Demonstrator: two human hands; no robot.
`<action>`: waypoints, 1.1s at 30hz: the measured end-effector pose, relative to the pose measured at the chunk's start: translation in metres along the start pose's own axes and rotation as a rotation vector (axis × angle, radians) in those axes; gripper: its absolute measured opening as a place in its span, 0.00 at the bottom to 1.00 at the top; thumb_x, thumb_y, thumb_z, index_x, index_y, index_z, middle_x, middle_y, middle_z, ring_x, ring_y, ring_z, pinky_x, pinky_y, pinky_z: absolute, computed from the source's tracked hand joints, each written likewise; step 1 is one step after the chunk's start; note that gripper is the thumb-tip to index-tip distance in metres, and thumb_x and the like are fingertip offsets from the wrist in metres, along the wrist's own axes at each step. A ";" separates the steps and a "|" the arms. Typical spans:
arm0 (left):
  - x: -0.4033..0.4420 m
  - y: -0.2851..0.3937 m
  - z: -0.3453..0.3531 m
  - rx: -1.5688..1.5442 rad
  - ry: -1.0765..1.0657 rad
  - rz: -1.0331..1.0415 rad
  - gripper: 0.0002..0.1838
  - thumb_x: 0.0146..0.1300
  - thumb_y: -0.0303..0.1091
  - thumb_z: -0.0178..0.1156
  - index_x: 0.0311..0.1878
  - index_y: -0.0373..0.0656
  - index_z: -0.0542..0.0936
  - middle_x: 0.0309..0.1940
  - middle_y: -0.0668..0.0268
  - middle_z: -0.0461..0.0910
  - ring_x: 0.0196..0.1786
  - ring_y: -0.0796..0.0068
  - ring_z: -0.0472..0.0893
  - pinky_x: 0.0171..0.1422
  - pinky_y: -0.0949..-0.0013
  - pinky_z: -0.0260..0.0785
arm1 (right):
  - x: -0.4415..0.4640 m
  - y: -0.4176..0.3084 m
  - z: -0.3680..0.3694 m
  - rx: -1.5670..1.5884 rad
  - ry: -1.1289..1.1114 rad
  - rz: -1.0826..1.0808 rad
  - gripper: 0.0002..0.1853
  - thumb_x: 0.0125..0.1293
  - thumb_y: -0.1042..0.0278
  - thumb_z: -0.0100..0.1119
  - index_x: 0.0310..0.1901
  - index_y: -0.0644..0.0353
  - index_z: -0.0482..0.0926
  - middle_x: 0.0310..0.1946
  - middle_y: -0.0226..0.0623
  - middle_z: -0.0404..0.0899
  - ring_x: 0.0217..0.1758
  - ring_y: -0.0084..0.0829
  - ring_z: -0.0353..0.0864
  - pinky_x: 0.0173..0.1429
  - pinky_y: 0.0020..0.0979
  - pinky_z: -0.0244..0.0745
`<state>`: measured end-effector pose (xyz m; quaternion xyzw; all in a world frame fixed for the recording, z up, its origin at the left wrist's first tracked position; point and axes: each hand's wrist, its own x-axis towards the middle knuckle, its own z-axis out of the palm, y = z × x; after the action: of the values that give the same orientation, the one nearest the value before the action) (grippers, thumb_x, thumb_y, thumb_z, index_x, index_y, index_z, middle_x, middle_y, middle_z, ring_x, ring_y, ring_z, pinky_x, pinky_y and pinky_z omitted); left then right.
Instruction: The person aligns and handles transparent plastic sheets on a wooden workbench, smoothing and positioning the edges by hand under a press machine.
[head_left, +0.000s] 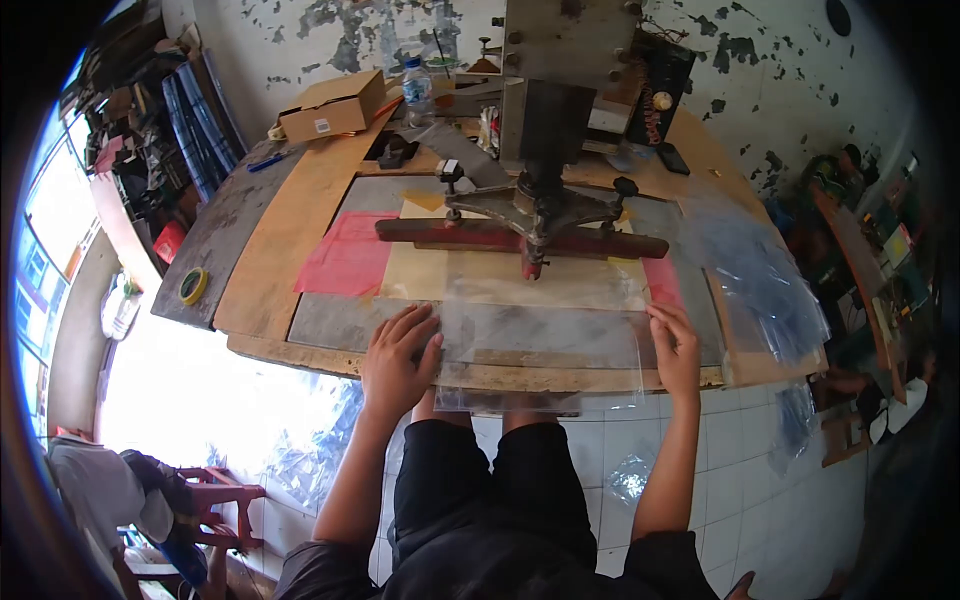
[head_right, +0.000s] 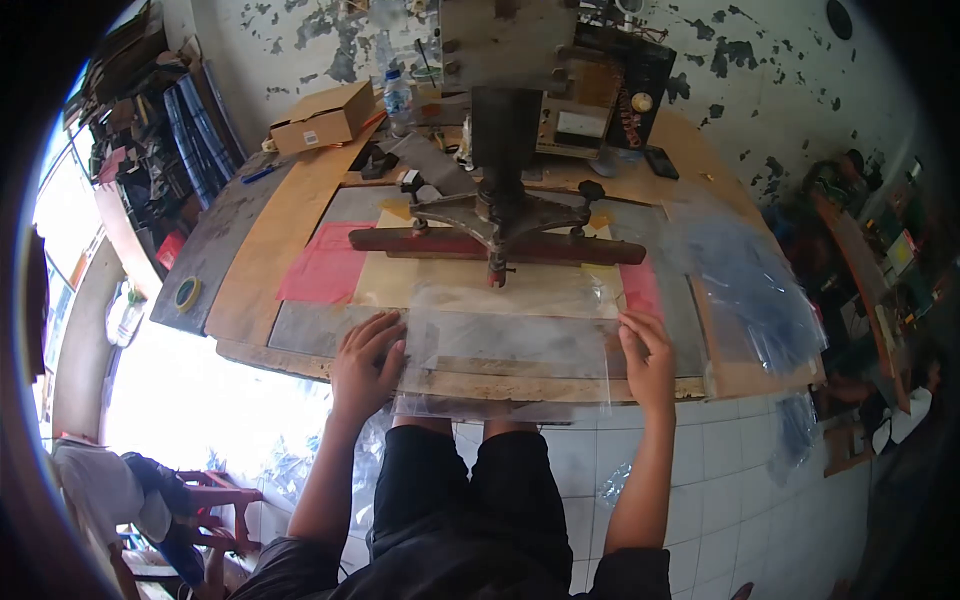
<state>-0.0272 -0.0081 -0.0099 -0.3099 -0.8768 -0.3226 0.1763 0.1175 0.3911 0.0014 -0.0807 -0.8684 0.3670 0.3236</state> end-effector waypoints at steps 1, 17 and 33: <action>-0.007 0.000 0.002 0.024 0.061 -0.001 0.15 0.72 0.37 0.65 0.57 0.42 0.89 0.68 0.59 0.84 0.76 0.56 0.77 0.79 0.52 0.67 | -0.002 0.000 -0.001 0.000 0.018 0.032 0.15 0.81 0.63 0.62 0.57 0.65 0.88 0.56 0.41 0.87 0.59 0.36 0.86 0.66 0.33 0.78; -0.097 -0.044 0.079 0.198 0.397 0.050 0.27 0.73 0.47 0.60 0.72 0.49 0.81 0.81 0.55 0.70 0.86 0.44 0.59 0.90 0.40 0.34 | -0.008 0.004 -0.001 -0.037 0.130 0.034 0.13 0.82 0.65 0.60 0.55 0.65 0.88 0.51 0.42 0.86 0.58 0.38 0.86 0.65 0.35 0.77; -0.097 -0.045 0.080 0.207 0.405 0.068 0.27 0.69 0.46 0.63 0.70 0.50 0.82 0.80 0.57 0.71 0.87 0.45 0.59 0.91 0.41 0.32 | -0.008 0.007 0.001 0.004 0.216 0.025 0.16 0.83 0.63 0.57 0.54 0.66 0.88 0.49 0.42 0.88 0.54 0.38 0.89 0.62 0.37 0.79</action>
<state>0.0073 -0.0230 -0.1379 -0.2483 -0.8410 -0.2805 0.3903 0.1226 0.3923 -0.0081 -0.1297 -0.8266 0.3621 0.4108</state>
